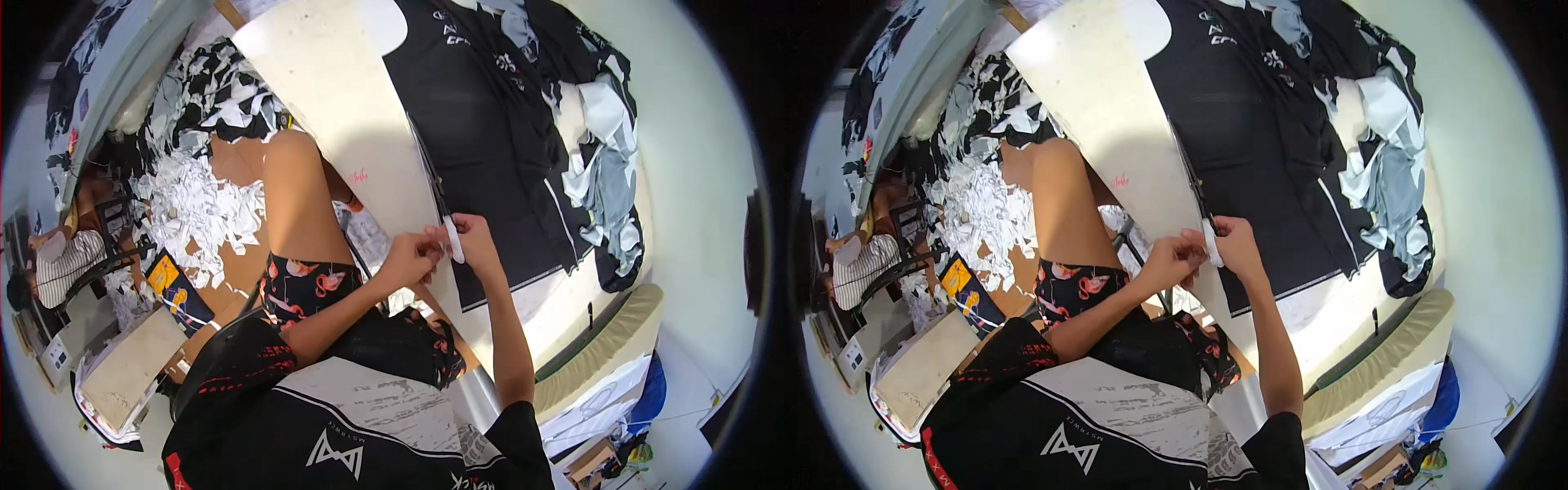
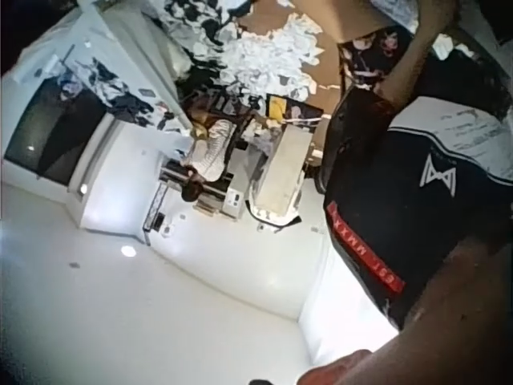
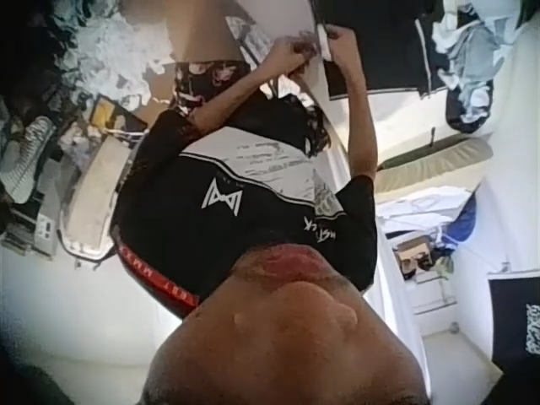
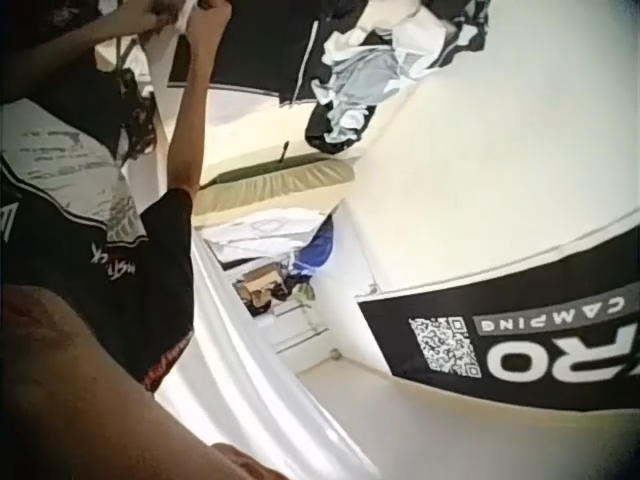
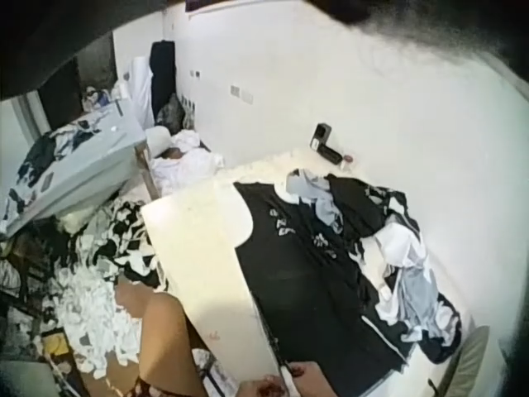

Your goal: Cutting out clothing patterns from a piece of black fabric using scissors.

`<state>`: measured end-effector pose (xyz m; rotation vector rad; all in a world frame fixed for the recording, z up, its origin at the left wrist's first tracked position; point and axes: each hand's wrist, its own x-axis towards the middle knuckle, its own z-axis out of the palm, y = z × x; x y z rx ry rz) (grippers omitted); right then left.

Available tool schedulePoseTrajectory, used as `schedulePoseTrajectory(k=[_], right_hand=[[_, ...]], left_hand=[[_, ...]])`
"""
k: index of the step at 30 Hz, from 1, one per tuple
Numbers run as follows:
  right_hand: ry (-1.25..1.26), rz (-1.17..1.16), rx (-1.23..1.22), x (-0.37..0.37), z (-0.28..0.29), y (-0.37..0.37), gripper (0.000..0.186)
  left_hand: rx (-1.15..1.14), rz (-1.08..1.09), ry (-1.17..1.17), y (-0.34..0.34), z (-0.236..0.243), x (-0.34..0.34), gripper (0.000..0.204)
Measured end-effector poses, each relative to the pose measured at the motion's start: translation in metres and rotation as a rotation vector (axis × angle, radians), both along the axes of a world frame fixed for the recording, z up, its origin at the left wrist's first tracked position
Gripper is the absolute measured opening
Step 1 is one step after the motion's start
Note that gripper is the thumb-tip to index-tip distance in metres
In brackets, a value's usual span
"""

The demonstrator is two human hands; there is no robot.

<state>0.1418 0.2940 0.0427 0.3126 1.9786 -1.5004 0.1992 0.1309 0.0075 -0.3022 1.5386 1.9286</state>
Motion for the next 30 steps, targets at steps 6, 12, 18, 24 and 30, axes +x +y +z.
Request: schedulePoseTrajectory(k=[6,12,18,24,30], right_hand=[[-0.056,0.003,0.041,-0.008,0.001,0.002,0.038],[-0.003,-0.006,0.042,-0.001,-0.008,0.002,0.033],[0.127,0.017,0.091,0.032,-0.012,0.008,0.037],[0.387,-0.085,0.469,0.114,-0.004,0.041,0.032],[0.401,-0.636,0.442,0.148,-0.029,0.084,0.031]], left_hand=[[-0.043,-0.066,-0.028,0.002,0.0,-0.002,0.014],[0.001,-0.042,0.015,0.002,-0.005,-0.002,0.018],[-0.027,-0.029,0.081,-0.004,-0.015,0.001,0.013],[-0.181,0.195,0.054,-0.065,-0.014,0.0,0.014],[-0.405,0.027,0.39,-0.079,-0.018,0.011,0.015]])
